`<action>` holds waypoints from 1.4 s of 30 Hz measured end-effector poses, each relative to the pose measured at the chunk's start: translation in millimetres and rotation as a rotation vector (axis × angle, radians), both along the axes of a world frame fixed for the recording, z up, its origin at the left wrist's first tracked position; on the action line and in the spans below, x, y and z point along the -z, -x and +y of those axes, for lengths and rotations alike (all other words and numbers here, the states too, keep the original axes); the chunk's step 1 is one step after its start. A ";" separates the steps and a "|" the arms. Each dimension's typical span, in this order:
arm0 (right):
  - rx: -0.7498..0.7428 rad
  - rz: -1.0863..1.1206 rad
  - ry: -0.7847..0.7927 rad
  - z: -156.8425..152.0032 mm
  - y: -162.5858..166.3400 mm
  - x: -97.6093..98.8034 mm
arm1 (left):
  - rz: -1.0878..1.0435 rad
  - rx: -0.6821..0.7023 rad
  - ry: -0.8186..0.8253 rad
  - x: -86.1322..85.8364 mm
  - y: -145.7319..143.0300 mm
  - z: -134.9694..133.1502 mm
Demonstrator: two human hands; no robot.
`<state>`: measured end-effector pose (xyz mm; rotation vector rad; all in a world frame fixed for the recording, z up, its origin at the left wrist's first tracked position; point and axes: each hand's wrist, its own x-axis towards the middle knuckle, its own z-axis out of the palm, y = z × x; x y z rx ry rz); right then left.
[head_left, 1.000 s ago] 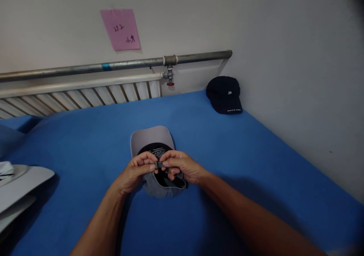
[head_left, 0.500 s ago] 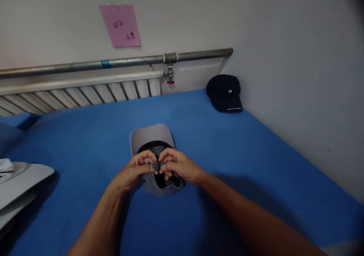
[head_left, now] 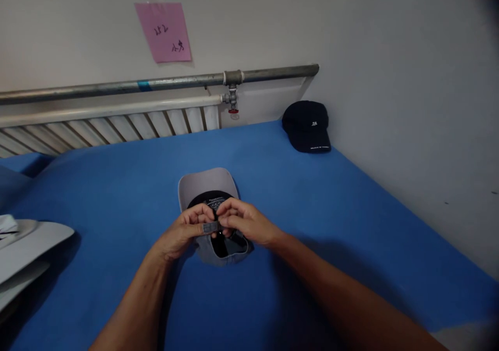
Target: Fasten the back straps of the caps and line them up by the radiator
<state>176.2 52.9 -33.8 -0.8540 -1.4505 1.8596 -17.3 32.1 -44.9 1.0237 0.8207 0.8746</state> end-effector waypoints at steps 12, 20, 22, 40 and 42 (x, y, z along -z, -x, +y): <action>0.006 -0.078 -0.522 -6.9 -0.8 -6.2 | 0.047 -0.024 0.026 0.2 -4.8 -2.4; 0.028 0.067 -0.075 -2.7 -7.0 -7.8 | 0.116 -0.024 0.032 -9.7 0.9 -5.1; 0.023 0.082 -0.056 -1.6 -7.9 -7.0 | 0.211 0.000 0.047 -14.5 3.1 -6.9; 0.215 0.040 -0.103 -10.4 3.0 -3.0 | 0.145 -0.117 0.065 -15.6 -3.2 -9.9; 0.204 0.001 -0.114 -11.5 2.1 -4.3 | 0.131 -0.110 0.058 -16.1 -3.0 -10.0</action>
